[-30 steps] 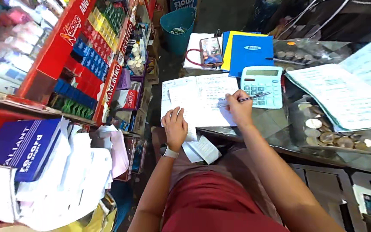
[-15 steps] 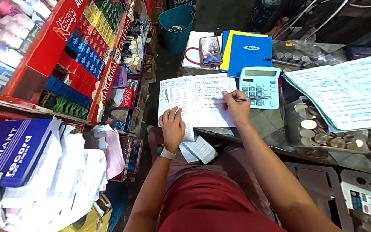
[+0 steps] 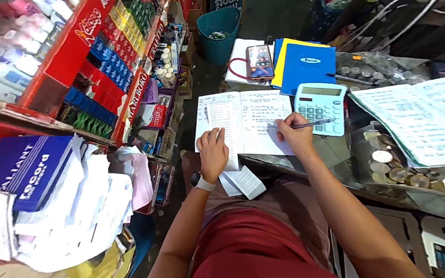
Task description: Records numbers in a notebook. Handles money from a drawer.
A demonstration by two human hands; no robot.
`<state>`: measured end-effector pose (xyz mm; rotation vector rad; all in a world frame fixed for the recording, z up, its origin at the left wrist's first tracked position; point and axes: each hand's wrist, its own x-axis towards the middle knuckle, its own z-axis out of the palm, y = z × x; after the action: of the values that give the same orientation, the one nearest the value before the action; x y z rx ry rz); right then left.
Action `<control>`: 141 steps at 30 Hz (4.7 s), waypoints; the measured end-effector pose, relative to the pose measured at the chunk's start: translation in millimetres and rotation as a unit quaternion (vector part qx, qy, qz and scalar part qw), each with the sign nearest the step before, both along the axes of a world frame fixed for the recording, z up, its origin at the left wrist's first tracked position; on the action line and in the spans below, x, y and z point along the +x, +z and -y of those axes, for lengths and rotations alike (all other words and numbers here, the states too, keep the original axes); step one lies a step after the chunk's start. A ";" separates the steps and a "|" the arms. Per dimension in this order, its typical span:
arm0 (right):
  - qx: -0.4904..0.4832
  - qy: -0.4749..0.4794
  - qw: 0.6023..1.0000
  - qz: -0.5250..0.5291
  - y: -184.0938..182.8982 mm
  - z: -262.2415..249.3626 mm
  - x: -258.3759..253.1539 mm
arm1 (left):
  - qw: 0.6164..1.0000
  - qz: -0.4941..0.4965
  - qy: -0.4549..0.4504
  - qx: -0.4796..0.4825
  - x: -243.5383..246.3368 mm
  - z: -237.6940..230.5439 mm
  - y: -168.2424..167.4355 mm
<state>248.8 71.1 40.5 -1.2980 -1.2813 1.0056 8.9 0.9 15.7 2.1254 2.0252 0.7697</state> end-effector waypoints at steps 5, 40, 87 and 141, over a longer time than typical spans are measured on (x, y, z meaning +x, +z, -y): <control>-0.004 -0.003 1.000 -0.014 2.5 2.1 -1.2 | 1.000 0.001 -0.001 -0.013 1.6 0.0 3.2; 0.019 -0.019 1.000 0.010 -0.7 4.5 -3.0 | 1.000 -0.004 -0.003 -0.005 1.9 0.8 2.2; 0.058 -0.022 0.997 0.052 -8.1 6.8 -6.2 | 1.000 -0.010 -0.002 0.010 -1.8 2.0 -1.4; 0.082 -0.046 0.992 0.080 -10.8 4.0 3.1 | 1.000 -0.014 -0.004 -0.002 -1.1 1.9 1.4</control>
<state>251.9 67.1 29.7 -1.3191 -1.3810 0.7276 7.8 -1.0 17.1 2.1525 2.0286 0.7386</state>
